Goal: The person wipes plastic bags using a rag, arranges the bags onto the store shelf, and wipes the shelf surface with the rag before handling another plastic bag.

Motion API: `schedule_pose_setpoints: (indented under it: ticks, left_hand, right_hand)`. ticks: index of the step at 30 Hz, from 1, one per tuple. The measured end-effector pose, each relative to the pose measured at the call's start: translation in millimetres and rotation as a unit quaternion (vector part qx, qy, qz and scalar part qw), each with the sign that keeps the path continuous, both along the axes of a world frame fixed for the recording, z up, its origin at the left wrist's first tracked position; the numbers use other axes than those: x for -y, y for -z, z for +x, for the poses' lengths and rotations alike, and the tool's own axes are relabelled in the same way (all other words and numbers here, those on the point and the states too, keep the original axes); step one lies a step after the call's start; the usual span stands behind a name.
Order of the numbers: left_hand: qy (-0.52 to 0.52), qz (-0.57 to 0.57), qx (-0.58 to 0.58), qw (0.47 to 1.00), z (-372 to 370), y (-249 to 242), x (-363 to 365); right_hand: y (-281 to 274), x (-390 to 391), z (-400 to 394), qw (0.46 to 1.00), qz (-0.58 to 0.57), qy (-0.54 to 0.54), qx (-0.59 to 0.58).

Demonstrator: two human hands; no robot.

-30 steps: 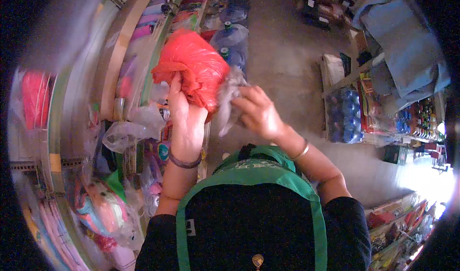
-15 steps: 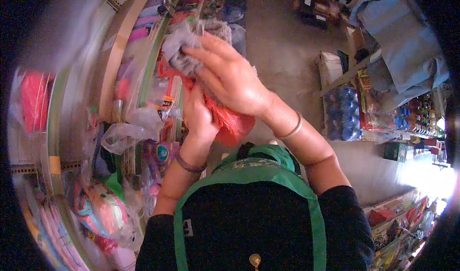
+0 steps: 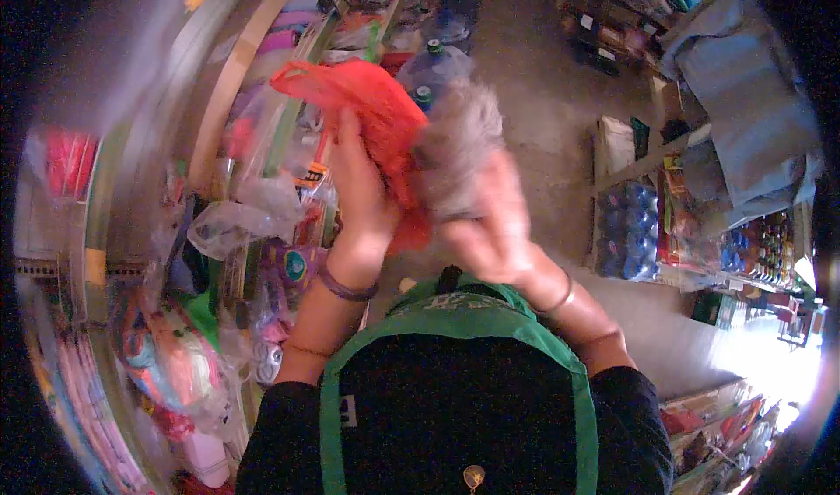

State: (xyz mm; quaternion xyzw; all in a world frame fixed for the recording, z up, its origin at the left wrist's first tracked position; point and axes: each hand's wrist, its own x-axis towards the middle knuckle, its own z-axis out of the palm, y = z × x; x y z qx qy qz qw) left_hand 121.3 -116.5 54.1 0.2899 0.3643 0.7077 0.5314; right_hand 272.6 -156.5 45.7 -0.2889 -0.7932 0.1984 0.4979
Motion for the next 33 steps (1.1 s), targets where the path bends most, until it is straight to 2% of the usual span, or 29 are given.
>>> schedule_pose_setpoints:
  ticks: [1, 2, 6, 8, 9, 12, 13, 15, 17, 19, 22, 25, 29, 32, 33]
  left_hand:
    - [0.03, 0.059, -0.162, 0.984, 1, -2, 8]
    - [0.056, 0.061, -0.095, 0.992, 3, 2, 11]
    - [0.142, 0.056, 0.18, 0.972, 5, 47, 14]
    - [0.046, -0.015, -0.009, 0.999, 23, 27, 21]
    - [0.037, -0.009, -0.035, 0.999, 25, 26, 23]
    - [0.068, -0.001, 0.125, 0.99, 10, 41, 8]
    - [0.07, 0.065, 0.181, 0.979, -4, 54, 6]
    - [0.139, 0.065, 0.18, 0.972, -32, 52, 2]
    - [0.066, -0.033, 0.152, 0.986, -38, 37, 0]
    - [-0.029, -0.045, 0.163, 0.985, -9, -6, 10]
    - [0.066, 0.021, 0.191, 0.979, -9, 0, 11]
    - [0.046, 0.052, 0.135, 0.988, -3, 4, 16]
    - [0.117, 0.043, 0.138, 0.983, 0, 1, 30]
    - [0.19, 0.042, -0.004, 0.981, -25, 0, 31]
    - [0.176, 0.076, -0.143, 0.971, -35, -2, 29]
  right_hand:
    - [-6, -1, -13, 0.997, 0.035, -0.009, 0.064]
    - [-13, -3, -26, 0.992, 0.045, -0.018, 0.115]
    - [-33, -46, -37, 0.993, 0.1, 0.027, 0.049]
    - [-42, -67, -35, 0.993, 0.099, 0.017, 0.061]
    - [-44, -75, -35, 0.996, 0.072, -0.005, 0.045]
    - [-33, -60, -39, 0.995, 0.083, 0.001, 0.055]
    - [-21, -46, -40, 0.995, 0.084, 0.003, 0.052]
    - [1, -12, -40, 0.999, 0.013, -0.003, 0.034]
    - [21, 8, -42, 0.999, -0.051, -0.001, -0.009]
    - [36, 14, -45, 0.994, -0.098, 0.017, -0.047]
    - [21, 5, -34, 0.987, -0.147, 0.04, -0.059]
    - [28, -5, -20, 0.985, -0.171, 0.014, -0.032]
    - [34, -8, -5, 0.961, -0.239, 0.016, -0.135]
    - [30, -16, 18, 0.956, -0.204, 0.0, -0.212]
    - [27, -16, 28, 0.933, -0.245, -0.039, -0.259]
